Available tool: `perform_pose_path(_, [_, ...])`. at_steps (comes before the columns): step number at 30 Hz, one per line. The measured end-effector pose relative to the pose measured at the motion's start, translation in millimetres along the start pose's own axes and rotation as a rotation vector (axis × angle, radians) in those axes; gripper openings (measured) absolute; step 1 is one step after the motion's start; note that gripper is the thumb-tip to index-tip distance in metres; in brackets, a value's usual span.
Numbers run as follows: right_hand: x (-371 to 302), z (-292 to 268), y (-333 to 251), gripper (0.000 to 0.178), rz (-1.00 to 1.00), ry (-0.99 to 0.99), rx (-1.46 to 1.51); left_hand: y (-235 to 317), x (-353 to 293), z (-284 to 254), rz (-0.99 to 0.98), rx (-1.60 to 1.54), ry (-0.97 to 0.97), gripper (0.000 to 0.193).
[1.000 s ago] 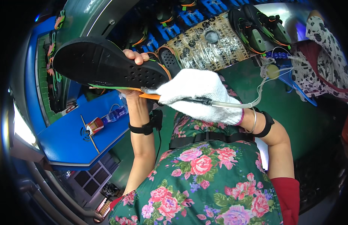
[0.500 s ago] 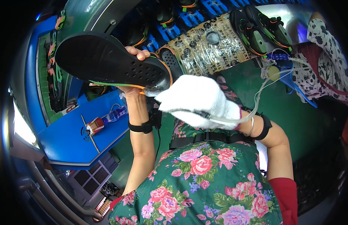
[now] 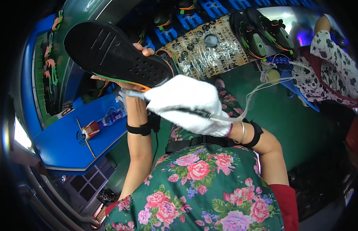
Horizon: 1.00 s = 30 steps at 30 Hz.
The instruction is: Applying adhesive or liquid to shoe soles using a brush on an assembly line.
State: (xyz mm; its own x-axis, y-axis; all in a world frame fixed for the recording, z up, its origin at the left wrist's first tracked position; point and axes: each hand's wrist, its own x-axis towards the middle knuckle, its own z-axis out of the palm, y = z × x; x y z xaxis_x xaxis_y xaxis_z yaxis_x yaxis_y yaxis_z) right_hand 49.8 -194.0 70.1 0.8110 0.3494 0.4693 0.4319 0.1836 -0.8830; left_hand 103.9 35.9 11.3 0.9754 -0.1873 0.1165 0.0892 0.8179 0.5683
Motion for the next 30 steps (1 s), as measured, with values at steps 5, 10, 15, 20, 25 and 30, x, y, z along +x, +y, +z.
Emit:
perform_pose_path(5, [-13,-14,7,0.019,0.229,0.125,-0.029,-2,4,4,-0.012,0.032,-0.008,0.137])
perform_pose_path(10, [-16,-24,8,0.021,0.041,0.018,-0.186,-13,12,21,0.023,0.011,-0.038,0.127])
perform_pose_path(15, [-14,-27,13,0.013,0.19,-0.011,0.213,-8,13,17,-0.097,0.108,-0.061,0.12])
perform_pose_path(20, [-20,-24,16,0.031,-0.188,-0.194,-0.309,-7,21,21,-0.186,0.003,-0.084,0.132])
perform_pose_path(25, [-11,-27,14,0.028,-0.103,-0.276,0.076,-3,15,17,-0.321,0.054,-0.087,0.139])
perform_pose_path(30, [-17,-21,25,0.032,-0.182,-0.395,-0.234,3,14,5,-0.495,0.093,-0.06,0.129])
